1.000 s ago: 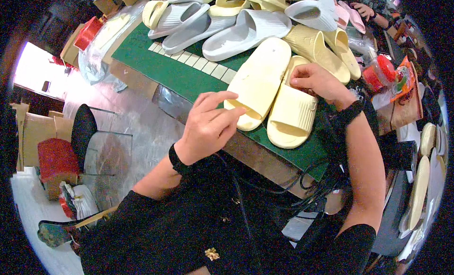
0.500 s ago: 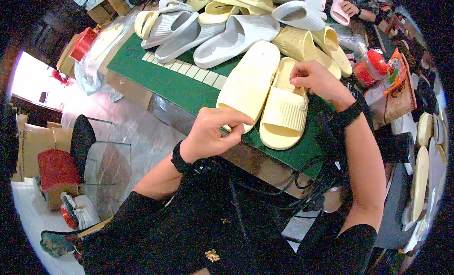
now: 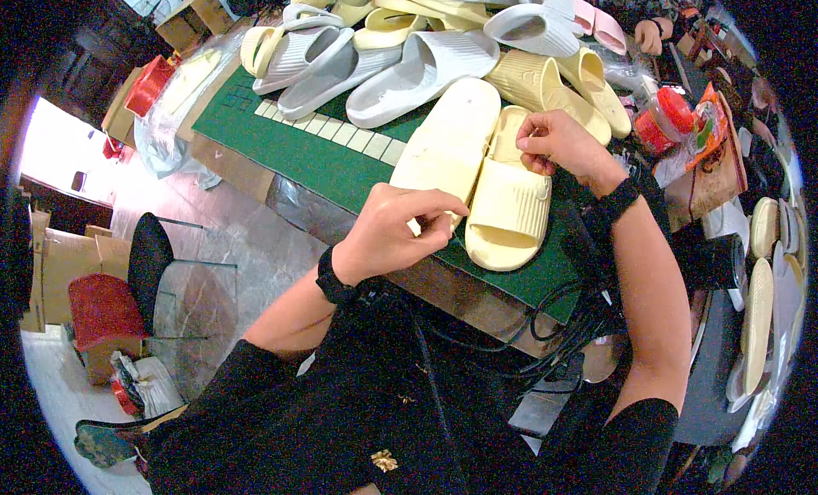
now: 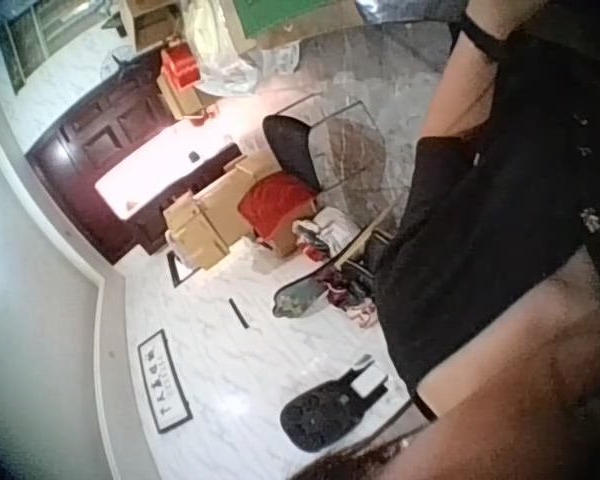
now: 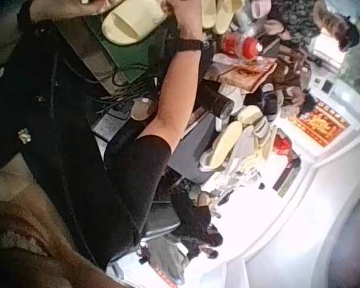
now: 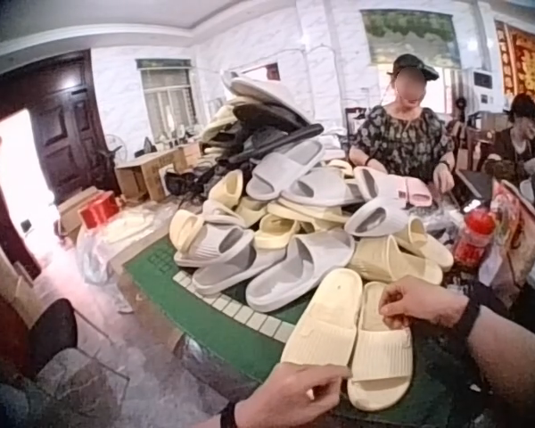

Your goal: Checking and organizing slippers during the manufacturing process.

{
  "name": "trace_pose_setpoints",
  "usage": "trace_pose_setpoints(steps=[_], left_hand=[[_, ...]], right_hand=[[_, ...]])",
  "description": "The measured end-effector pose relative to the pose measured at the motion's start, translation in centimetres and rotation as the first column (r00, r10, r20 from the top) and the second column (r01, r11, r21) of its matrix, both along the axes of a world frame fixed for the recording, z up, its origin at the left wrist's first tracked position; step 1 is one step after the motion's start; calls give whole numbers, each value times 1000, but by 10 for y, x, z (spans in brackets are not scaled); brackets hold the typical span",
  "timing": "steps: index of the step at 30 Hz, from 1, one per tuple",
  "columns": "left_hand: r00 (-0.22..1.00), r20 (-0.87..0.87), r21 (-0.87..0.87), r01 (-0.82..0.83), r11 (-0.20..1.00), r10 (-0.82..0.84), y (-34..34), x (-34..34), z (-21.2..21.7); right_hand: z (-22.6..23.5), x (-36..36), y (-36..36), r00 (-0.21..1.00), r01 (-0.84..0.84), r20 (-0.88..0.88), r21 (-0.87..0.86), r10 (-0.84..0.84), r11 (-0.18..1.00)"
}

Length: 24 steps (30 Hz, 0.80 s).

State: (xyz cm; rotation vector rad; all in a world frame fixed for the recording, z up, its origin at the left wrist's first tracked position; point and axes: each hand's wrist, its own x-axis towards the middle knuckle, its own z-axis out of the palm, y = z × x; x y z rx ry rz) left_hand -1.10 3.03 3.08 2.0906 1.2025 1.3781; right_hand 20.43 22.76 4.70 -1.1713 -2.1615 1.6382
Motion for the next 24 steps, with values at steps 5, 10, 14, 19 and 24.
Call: trace_pose_setpoints(steps=[5,10,14,19,24], left_hand=[[999,-5,-99,35,994,-36,2,4,2],[974,-197,-18,114,993,-115,8,7,-6],[824,-557,42,157,987,-107,6,9,-2],[670,-717,12,289,957,-193,9,7,12],[516,-832,18,397,918,-206,20,20,22]], right_hand=[[1,-1,-1,997,-72,-3,3,72,997],[1,-1,0,993,-110,35,34,108,993],[2,-2,-3,989,-123,87,67,117,990],[2,-3,-10,989,-117,106,103,106,988],[-1,-7,-12,992,-86,97,110,75,990]])
